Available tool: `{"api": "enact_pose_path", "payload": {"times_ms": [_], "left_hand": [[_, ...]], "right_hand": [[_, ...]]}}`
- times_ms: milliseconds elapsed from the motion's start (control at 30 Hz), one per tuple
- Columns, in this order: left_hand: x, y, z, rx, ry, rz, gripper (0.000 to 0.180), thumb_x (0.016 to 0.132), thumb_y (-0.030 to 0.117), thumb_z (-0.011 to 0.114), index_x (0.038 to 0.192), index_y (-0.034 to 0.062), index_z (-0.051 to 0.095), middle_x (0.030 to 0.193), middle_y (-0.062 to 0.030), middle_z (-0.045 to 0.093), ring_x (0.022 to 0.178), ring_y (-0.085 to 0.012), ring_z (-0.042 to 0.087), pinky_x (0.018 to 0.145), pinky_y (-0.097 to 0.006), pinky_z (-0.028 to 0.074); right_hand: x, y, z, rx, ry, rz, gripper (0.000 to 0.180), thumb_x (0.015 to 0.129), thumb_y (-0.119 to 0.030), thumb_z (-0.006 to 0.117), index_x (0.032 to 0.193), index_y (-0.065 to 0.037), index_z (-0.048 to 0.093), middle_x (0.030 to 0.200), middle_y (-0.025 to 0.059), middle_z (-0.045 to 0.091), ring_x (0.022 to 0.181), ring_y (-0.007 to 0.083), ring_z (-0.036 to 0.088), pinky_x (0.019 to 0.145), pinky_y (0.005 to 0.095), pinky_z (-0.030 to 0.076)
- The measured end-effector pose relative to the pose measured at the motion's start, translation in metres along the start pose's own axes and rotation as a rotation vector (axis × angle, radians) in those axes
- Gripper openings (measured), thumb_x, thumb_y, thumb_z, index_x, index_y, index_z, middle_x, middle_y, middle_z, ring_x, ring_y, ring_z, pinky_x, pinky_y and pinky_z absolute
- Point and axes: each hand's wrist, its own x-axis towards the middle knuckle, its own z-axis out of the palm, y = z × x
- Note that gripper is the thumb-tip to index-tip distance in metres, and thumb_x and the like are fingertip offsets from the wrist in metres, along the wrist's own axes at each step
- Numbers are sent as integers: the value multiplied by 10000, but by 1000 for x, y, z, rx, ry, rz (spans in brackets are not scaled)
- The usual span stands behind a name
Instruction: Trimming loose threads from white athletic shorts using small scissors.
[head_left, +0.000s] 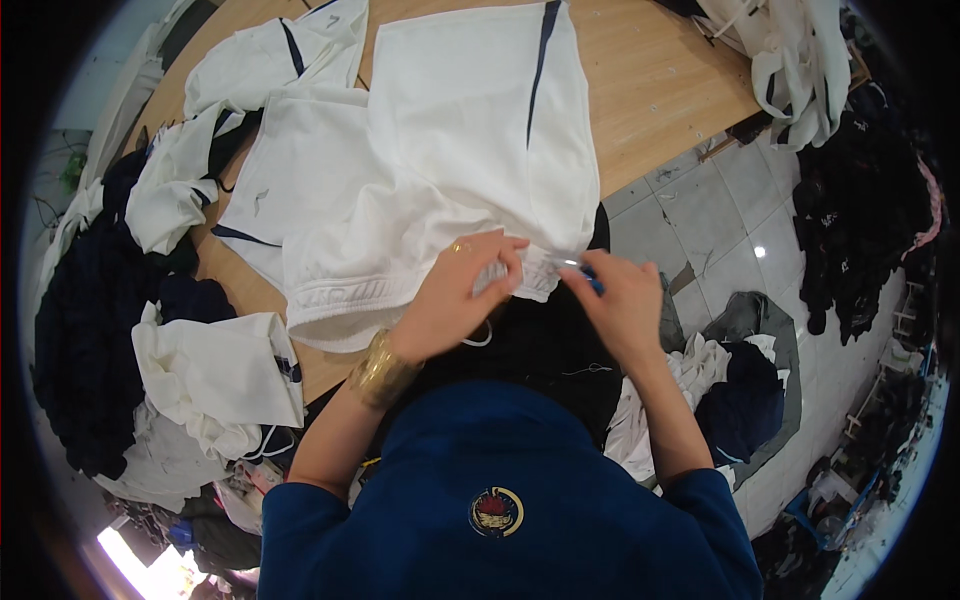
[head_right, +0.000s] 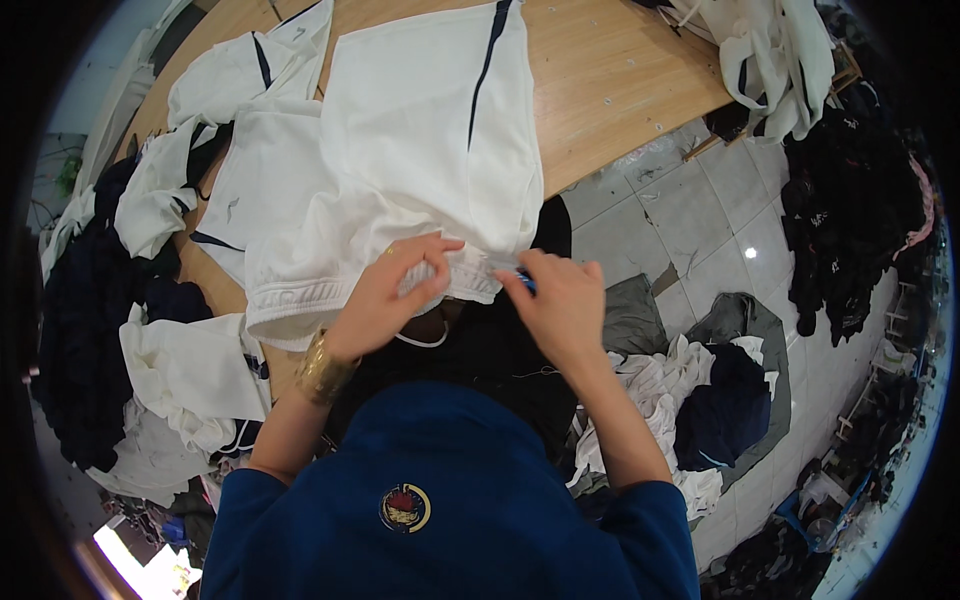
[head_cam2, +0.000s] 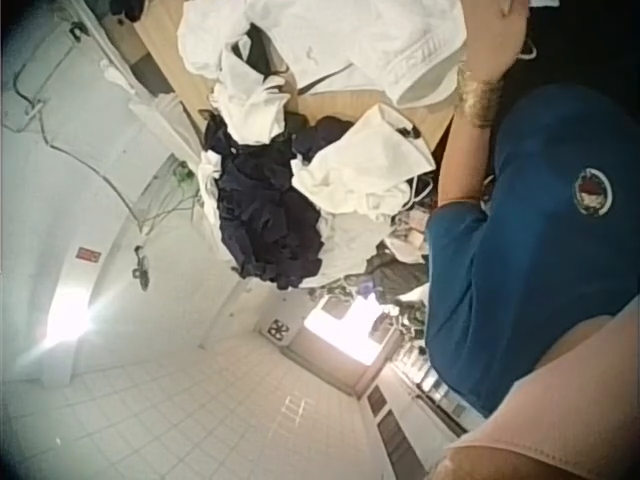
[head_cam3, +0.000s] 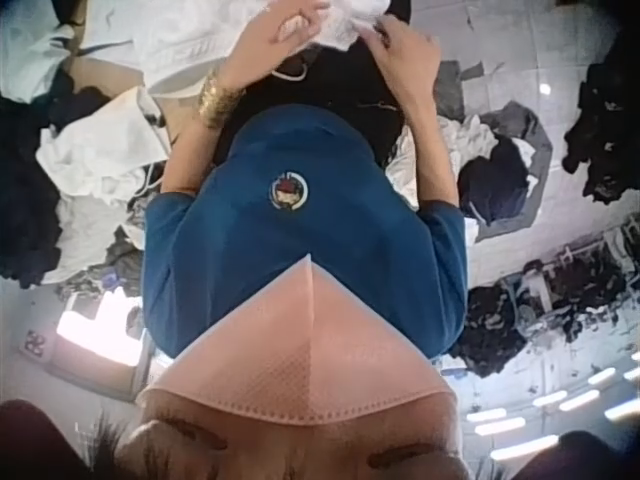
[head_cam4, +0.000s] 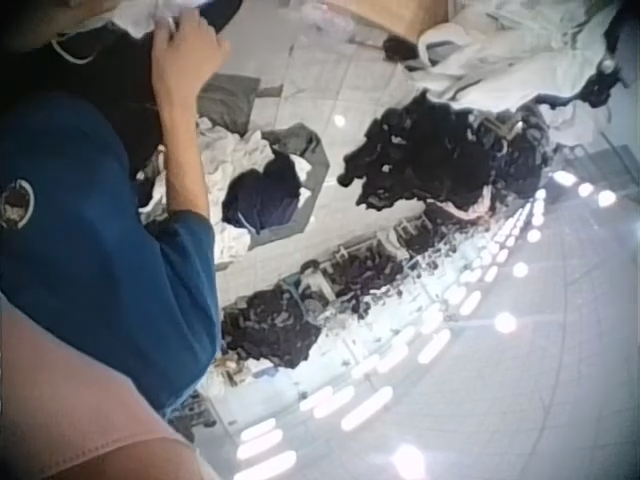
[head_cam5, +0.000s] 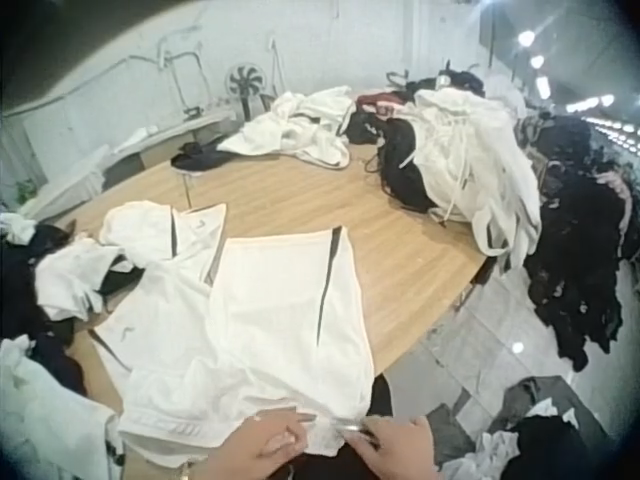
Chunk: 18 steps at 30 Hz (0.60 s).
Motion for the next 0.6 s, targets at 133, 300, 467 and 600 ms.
{"api": "enact_pose_path", "payload": {"times_ms": [133, 300, 467, 600], "left_hand": [[-55, 25, -53, -283, -643, -538, 172, 876, 198, 554, 826, 34, 537, 793, -83, 643, 732, -233, 617, 696, -310, 461], [-93, 31, -83, 105, -895, -659, 187, 861, 236, 592, 908, 55, 582, 804, -71, 637, 713, -213, 613, 679, -307, 475], [-82, 34, -77, 410, -14, -44, 179, 822, 205, 622, 961, 93, 636, 867, -49, 644, 899, -222, 595, 771, -317, 462], [-81, -25, -116, 943, 18, -109, 231, 801, 154, 640, 1020, 80, 640, 921, -48, 651, 999, -242, 561, 868, -317, 436]], "right_hand": [[-8, 21, -11, 78, 77, 154, 338, 758, -372, 703, 906, -91, 588, 693, 25, 593, 588, 216, 554, 597, 343, 351], [-25, 9, 5, 247, 30, 198, 346, 689, -268, 777, 934, -107, 593, 703, 37, 580, 574, 216, 528, 591, 330, 390], [-13, -17, 55, 122, 65, -139, 513, 588, -90, 740, 1078, -128, 593, 870, 63, 524, 688, 244, 558, 584, 341, 410], [15, -13, 30, 190, 91, -105, 468, 560, -50, 736, 1005, -156, 640, 933, 58, 540, 687, 242, 582, 597, 341, 476]]}}
